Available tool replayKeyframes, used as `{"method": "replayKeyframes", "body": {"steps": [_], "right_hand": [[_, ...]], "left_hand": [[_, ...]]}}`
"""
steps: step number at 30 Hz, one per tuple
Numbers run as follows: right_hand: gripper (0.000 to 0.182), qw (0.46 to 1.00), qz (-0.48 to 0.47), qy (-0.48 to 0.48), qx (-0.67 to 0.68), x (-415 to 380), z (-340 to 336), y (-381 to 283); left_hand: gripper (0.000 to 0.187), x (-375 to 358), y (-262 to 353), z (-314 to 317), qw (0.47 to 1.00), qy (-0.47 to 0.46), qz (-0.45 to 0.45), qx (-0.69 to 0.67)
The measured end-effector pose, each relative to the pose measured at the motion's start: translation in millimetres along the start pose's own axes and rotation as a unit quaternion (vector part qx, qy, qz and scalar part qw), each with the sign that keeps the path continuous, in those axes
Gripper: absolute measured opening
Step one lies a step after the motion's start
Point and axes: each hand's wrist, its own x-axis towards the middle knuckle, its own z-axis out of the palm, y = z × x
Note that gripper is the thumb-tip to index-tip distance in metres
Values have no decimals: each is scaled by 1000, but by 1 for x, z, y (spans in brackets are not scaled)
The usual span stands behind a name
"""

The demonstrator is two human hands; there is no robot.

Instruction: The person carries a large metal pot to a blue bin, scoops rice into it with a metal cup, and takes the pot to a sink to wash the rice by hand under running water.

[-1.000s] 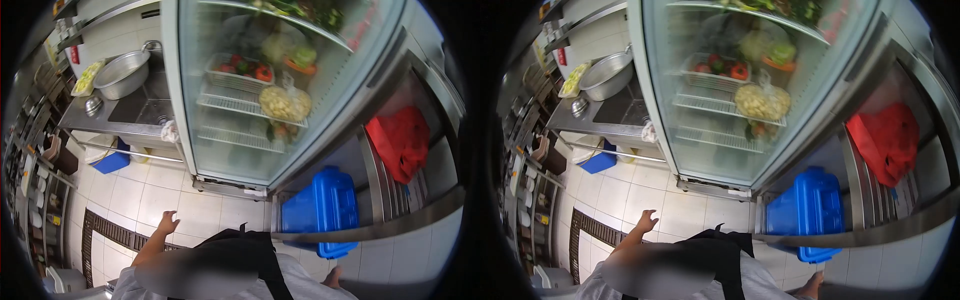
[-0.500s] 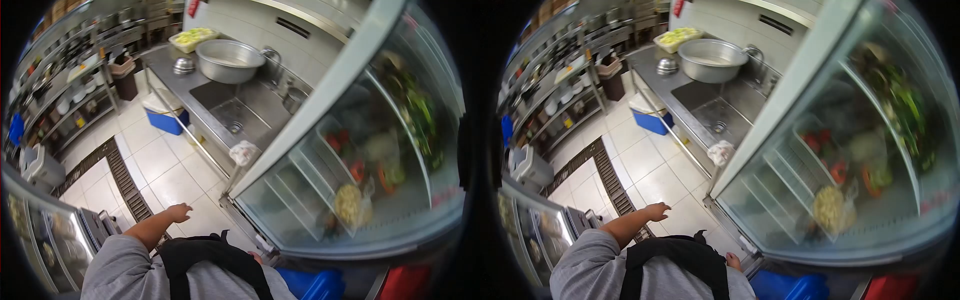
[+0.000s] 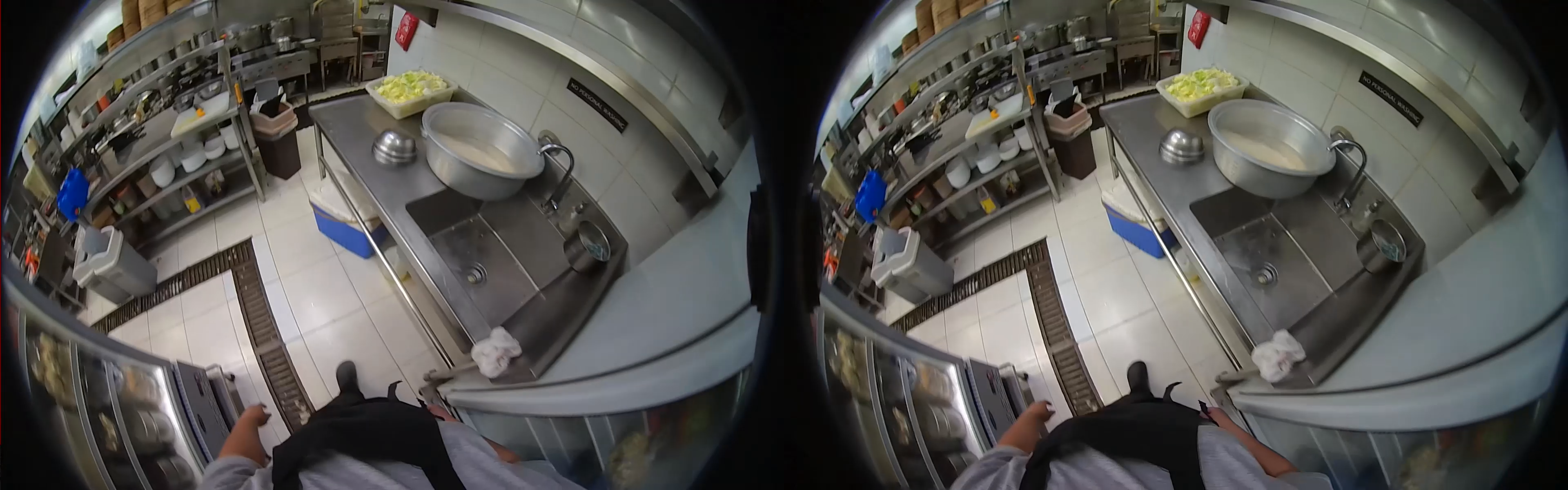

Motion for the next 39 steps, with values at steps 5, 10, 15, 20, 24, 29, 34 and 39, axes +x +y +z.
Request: {"method": "replayKeyframes", "body": {"steps": [5, 10, 15, 20, 24, 29, 34, 39], "right_hand": [[31, 982, 147, -41, -111, 148, -14, -72], [26, 982, 149, 107, 50, 255, -55, -159], [24, 964, -2, 266, -25, 311, -156, -236], [57, 809, -26, 553, 197, 382, -305, -292], [87, 689, 4, 656, 308, 443, -391, -307], [93, 586, 13, 776, 234, 492, -433, -283], [92, 614, 23, 772, 164, 480, -453, -262], [88, 688, 161, 700, 103, 425, -516, -246]], "left_hand": [[53, 65, 0, -72, 998, 0, 66, -16], [52, 133, 71, -215, 979, 74, 148, -116], [46, 160, 185, -370, 929, 199, 295, -99], [42, 155, 325, -484, 877, 203, 414, -137], [41, 133, 412, -544, 852, 192, 483, -69], [42, 123, 477, -620, 819, 162, 548, -47], [41, 146, 518, -677, 792, 122, 597, -24], [51, 163, 623, -733, 622, 190, 752, 103]]}}
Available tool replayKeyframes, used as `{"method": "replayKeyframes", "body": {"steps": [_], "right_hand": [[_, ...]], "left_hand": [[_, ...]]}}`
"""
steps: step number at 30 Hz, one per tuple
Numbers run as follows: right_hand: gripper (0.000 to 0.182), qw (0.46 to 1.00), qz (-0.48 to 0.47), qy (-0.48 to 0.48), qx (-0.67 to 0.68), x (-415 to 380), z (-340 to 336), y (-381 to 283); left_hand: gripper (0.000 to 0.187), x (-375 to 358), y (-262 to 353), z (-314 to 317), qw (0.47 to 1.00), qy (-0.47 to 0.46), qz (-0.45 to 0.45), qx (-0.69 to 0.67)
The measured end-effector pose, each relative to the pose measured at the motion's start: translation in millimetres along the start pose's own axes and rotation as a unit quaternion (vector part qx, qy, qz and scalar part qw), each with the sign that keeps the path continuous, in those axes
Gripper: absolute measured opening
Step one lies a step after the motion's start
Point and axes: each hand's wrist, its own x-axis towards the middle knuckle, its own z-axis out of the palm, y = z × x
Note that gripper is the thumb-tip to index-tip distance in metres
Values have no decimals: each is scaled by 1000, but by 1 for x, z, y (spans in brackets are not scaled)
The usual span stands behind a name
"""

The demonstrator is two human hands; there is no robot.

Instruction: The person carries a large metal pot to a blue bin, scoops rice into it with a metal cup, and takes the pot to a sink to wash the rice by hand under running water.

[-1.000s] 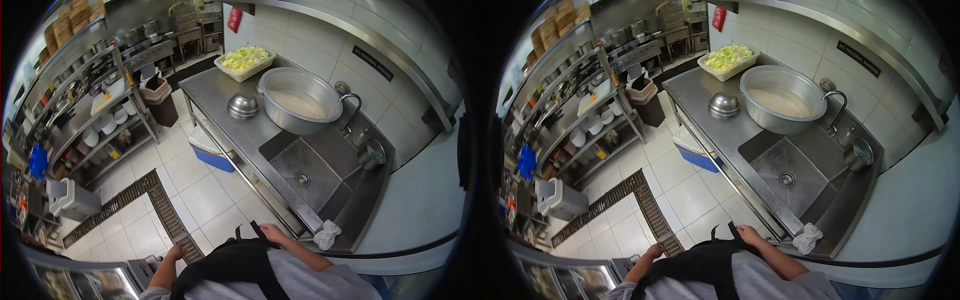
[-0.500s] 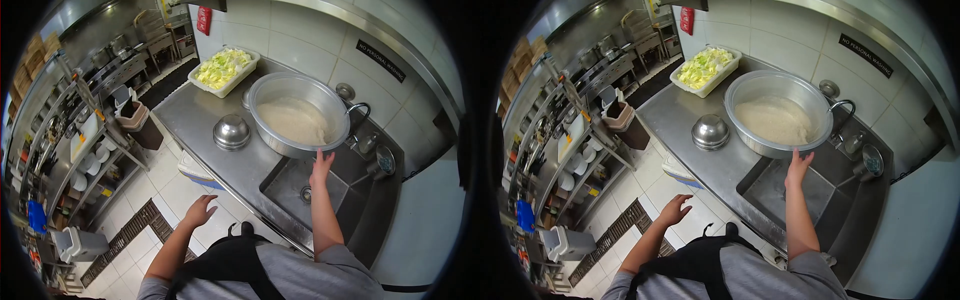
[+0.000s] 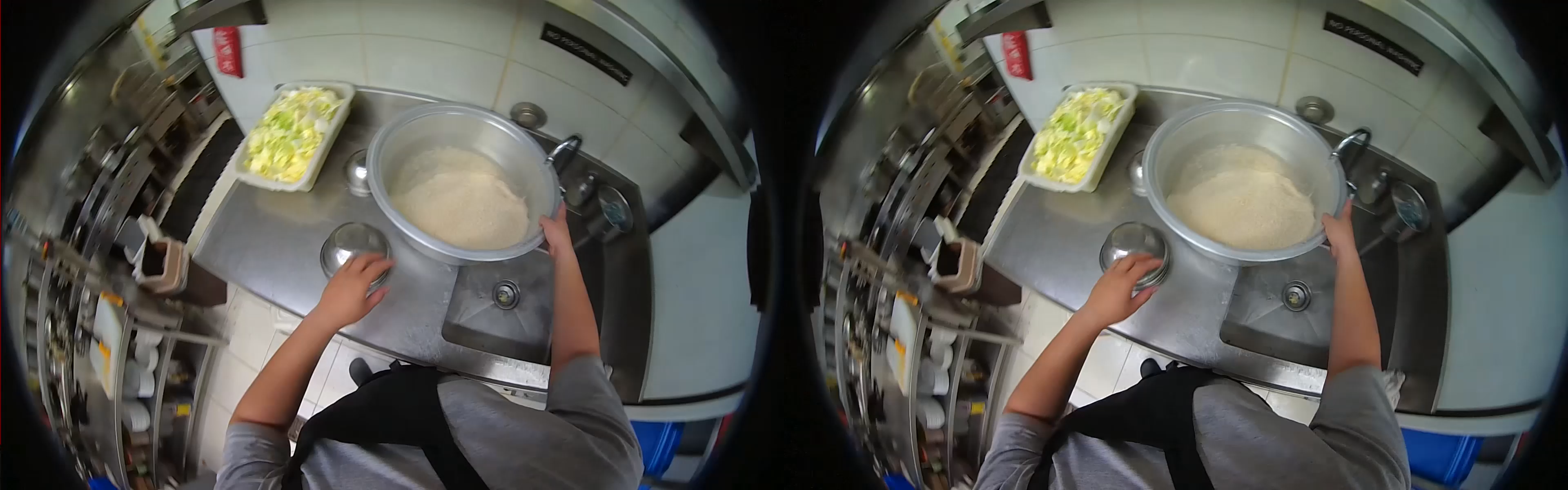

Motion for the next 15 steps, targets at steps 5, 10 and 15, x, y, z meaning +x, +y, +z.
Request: {"method": "replayKeyframes", "body": {"steps": [5, 10, 15], "right_hand": [[86, 945, -118, 123, -278, -18, 24, -12], [63, 909, -109, 176, -362, -47, 40, -9], [47, 910, -143, 118, -372, -18, 25, -15]], "left_hand": [[57, 107, -32, 7, 980, 44, 166, 106], [43, 153, -48, 23, 953, -188, 148, 189], [35, 149, -27, 29, 957, -190, 175, 134]]}}
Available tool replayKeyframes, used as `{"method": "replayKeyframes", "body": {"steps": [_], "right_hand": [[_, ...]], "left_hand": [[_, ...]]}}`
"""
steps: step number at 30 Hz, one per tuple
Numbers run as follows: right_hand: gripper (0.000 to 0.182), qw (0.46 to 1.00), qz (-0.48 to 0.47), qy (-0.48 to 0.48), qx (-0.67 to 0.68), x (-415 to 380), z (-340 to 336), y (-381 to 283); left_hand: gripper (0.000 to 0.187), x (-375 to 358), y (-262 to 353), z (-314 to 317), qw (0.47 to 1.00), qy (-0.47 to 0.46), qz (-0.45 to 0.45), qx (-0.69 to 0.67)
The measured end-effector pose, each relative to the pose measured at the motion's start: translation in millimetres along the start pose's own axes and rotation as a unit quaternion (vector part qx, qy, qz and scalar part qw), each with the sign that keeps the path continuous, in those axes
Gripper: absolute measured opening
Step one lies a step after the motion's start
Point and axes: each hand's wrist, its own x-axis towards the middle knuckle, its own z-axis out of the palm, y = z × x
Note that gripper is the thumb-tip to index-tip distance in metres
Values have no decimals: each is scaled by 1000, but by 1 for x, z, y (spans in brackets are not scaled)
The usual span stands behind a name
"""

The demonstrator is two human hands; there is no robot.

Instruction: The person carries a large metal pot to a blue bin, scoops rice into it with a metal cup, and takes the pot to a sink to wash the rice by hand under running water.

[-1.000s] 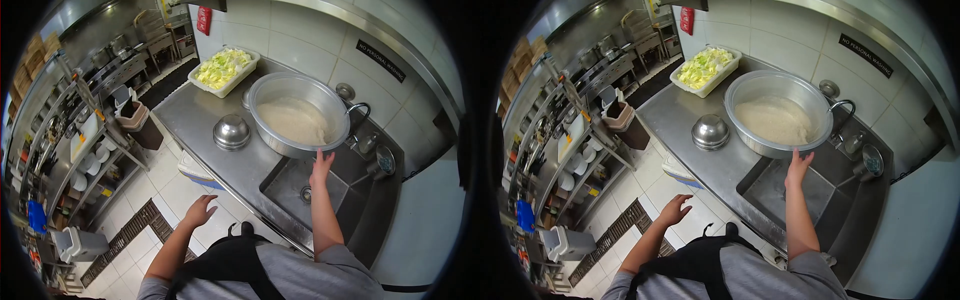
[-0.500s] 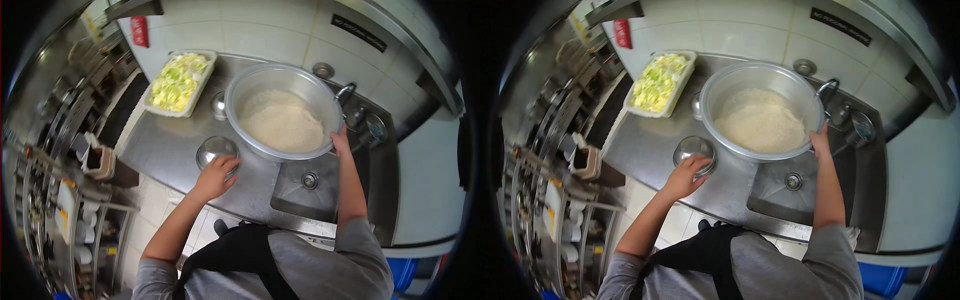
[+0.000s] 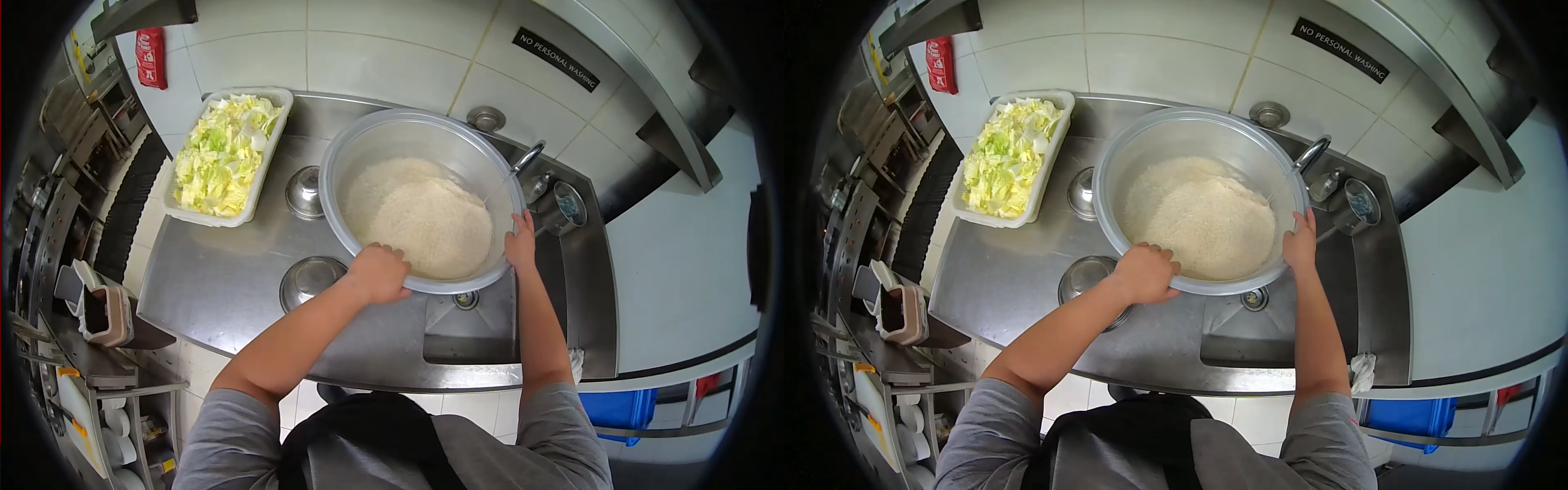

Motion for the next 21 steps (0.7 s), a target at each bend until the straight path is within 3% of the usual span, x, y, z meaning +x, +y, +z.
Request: {"method": "replayKeyframes", "body": {"steps": [2, 3, 4, 5, 6, 7, 11, 14, 17, 21], "right_hand": [[44, 998, -28, -26, -50, 22, 7, 0], [43, 967, -122, 4, -223, 32, 10, -6], [42, 897, -211, 36, -386, 43, 16, -10], [42, 900, -217, 35, -377, 57, 29, -9], [44, 920, -148, -132, -337, 77, 45, -4], [46, 907, -79, -297, -289, 100, 63, 2], [62, 936, -48, -324, -131, 163, 133, 32], [64, 934, -32, -316, -166, 170, 170, -12], [70, 912, -88, -368, -159, 163, 183, -36], [74, 893, -147, -404, -133, 151, 173, -21]], "left_hand": [[35, 9, 9, 4, 999, -16, 12, -27], [34, 15, 15, 7, 998, -34, 30, -48], [33, 21, 21, 9, 995, -52, 47, -68], [33, 26, 28, 13, 996, -55, 38, -65], [32, 31, 35, 14, 995, -54, 22, -80], [32, 36, 40, 14, 994, -52, 3, -95], [33, 50, 46, 14, 990, -58, -30, -124], [36, 54, 48, 17, 990, -58, -41, -122], [39, 55, 47, 17, 990, -55, -38, -127], [39, 49, 43, 14, 990, -23, -43, -130]]}}
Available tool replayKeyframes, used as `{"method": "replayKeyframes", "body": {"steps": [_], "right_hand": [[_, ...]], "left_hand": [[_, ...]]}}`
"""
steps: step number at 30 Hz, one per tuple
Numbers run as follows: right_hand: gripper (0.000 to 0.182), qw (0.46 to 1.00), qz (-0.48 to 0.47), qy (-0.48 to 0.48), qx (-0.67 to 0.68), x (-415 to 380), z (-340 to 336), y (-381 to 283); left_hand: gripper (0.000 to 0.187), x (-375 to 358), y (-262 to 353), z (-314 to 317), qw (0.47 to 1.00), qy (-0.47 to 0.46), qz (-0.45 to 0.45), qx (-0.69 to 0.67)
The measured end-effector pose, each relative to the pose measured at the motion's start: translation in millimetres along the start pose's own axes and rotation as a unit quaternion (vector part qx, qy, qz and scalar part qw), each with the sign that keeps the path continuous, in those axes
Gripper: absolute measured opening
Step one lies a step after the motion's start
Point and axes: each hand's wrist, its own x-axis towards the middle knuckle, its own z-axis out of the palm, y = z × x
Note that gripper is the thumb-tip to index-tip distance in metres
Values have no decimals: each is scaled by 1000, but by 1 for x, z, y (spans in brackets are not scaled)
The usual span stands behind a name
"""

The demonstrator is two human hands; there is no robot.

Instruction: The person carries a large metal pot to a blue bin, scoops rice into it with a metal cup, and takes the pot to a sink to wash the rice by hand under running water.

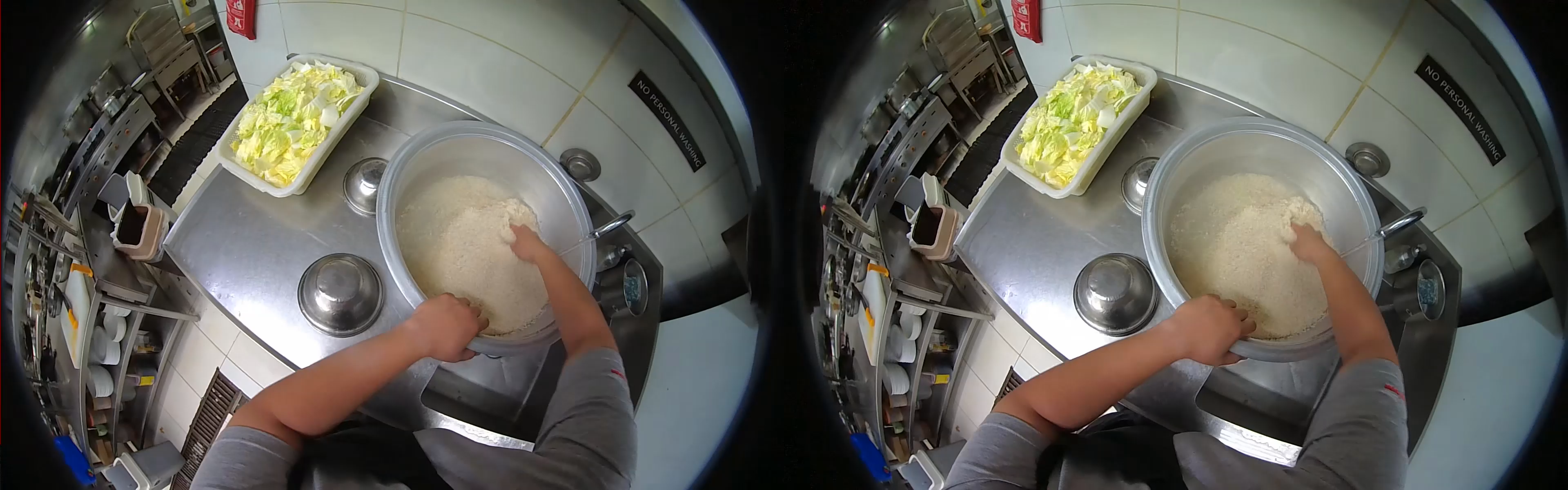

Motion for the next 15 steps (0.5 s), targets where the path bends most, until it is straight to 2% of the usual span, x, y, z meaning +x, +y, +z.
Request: {"method": "replayKeyframes", "body": {"steps": [2, 3, 5, 7, 9, 11, 12, 14, 15], "right_hand": [[68, 990, -74, -90, -85, -34, -4, -2], [75, 988, -91, -99, -77, -50, -2, -2], [81, 986, -112, -105, -72, -70, -1, -11], [88, 947, -136, -207, -207, -82, 4, -26], [91, 953, -122, -177, -213, -66, 30, -25], [93, 940, -75, -173, -285, -45, 31, -53], [93, 939, -82, -173, -285, -28, 32, -55], [85, 973, -67, -124, -181, 21, 42, -35], [82, 978, -31, -95, -183, 54, 53, -26]], "left_hand": [[41, -7, -15, -1, 985, 58, 118, -108], [41, -11, -27, -6, 985, 62, 117, -110], [42, -16, -53, -20, 989, -10, 116, 86], [42, -17, -51, -18, 991, -2, 108, 82], [39, -14, -40, -18, 995, -81, 24, 61], [37, -13, -31, -13, 997, -59, 23, 48], [35, -12, -27, -10, 998, -39, 27, 34], [34, -4, -23, -6, 999, -35, 30, 23], [33, -3, -21, -4, 999, -29, 41, 14]]}}
